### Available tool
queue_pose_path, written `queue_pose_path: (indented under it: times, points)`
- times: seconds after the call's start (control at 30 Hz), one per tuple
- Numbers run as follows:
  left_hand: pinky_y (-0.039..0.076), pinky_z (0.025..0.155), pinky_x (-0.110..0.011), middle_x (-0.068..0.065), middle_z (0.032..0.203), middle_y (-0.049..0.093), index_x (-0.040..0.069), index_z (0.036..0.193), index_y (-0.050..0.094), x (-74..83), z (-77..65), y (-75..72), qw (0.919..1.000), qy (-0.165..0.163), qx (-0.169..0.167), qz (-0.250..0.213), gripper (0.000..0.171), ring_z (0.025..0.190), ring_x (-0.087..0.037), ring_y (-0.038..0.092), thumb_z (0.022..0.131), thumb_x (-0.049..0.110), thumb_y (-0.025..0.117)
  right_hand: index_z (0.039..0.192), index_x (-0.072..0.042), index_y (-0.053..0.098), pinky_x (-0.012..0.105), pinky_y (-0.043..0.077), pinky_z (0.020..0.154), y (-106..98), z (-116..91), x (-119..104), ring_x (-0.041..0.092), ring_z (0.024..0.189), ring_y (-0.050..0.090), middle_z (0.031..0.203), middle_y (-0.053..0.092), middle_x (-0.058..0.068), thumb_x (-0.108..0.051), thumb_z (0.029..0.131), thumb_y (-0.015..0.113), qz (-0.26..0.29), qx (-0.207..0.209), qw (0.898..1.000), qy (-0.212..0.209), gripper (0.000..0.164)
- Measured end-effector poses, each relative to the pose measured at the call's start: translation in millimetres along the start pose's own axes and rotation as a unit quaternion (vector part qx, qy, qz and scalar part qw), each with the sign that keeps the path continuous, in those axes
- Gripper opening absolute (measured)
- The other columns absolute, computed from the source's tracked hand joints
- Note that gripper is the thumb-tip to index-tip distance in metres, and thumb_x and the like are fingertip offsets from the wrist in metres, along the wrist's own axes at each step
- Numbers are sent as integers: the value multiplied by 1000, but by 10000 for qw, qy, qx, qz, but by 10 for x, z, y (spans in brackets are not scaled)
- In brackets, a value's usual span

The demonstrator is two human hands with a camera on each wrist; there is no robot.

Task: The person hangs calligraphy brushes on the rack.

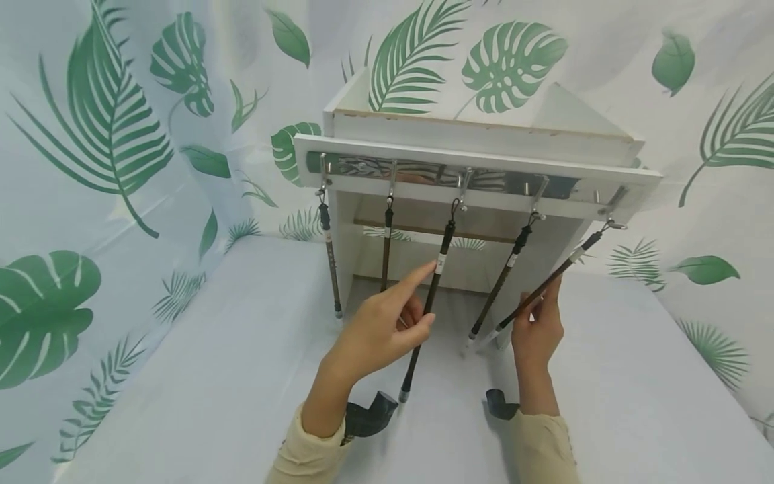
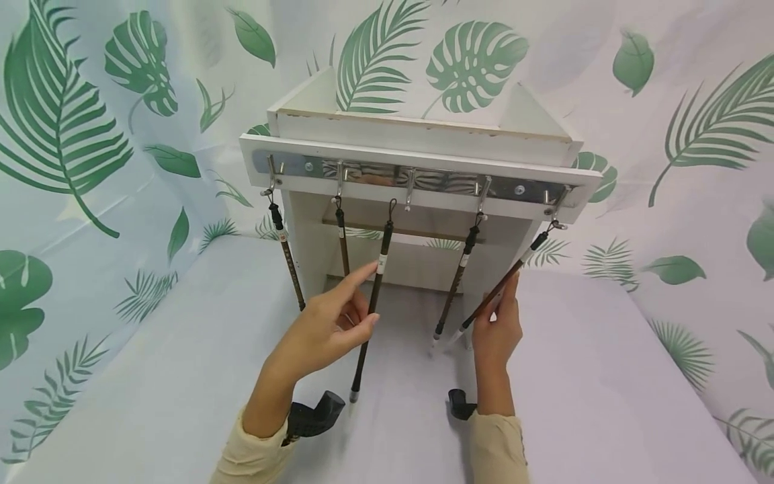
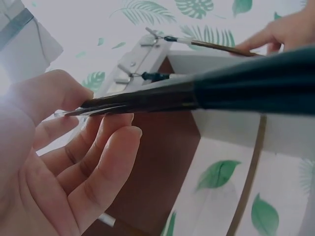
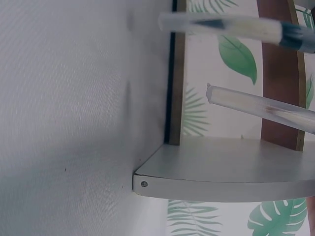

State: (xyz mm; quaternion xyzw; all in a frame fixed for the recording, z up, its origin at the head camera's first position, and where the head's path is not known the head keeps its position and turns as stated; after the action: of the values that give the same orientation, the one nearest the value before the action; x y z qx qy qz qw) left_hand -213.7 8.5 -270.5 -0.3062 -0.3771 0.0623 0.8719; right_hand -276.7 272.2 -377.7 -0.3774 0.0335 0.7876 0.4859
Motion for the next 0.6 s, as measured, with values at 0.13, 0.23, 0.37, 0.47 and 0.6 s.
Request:
queue_pose_path:
  times: [0.13, 0.23, 0.37, 0.47, 0.6]
  points:
    - [47, 62, -14, 2, 72, 55, 12, 141, 31, 17, 58, 51, 9999, 90, 31, -45, 58, 65, -4, 51, 88, 9, 55, 144, -24, 26, 49, 49, 81, 3, -24, -7, 39, 104, 58, 116, 56, 24, -1, 90, 51, -21, 16, 10000, 37, 64]
    - [47, 61, -14, 3, 72, 54, 12, 141, 32, -1, 77, 88, 9999, 104, 86, -17, 58, 64, -5, 49, 88, 9, 55, 144, -24, 27, 49, 50, 80, 12, -54, -2, 40, 105, 58, 118, 56, 24, 0, 89, 52, -42, -11, 10000, 28, 65]
    - [45, 59, -14, 3, 72, 53, 12, 141, 31, -35, 82, 151, 9998, 129, 105, 110, 58, 62, -5, 47, 88, 10, 56, 144, -22, 27, 50, 50, 78, 12, -78, 2, 42, 102, 58, 116, 56, 24, 4, 88, 52, -36, 71, 9999, -104, 67]
    - [43, 58, -14, 3, 73, 52, 14, 142, 30, -58, 89, 204, 9995, 186, 116, 213, 60, 62, -4, 46, 88, 12, 57, 144, -20, 27, 50, 50, 77, -6, -69, -5, 43, 100, 58, 113, 57, 25, 6, 87, 52, -77, 191, 9994, -280, 67]
    - [42, 57, -13, 4, 73, 52, 15, 142, 28, -65, 106, 240, 9989, 262, 189, 331, 62, 61, -4, 46, 88, 13, 57, 144, -19, 28, 50, 50, 76, -25, -34, -7, 43, 100, 59, 112, 57, 25, 6, 87, 52, -136, 238, 9988, -413, 67]
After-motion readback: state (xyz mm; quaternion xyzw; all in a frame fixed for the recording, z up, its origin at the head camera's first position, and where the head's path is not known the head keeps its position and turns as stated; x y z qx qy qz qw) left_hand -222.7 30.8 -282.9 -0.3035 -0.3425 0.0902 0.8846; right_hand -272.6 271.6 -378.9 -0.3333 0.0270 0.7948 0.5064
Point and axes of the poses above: each hand's wrist, its own z-axis towards the middle knuckle, its own y-axis out of the palm, x = y × z, the point moved 4 cm from there along z, towards the middle knuckle
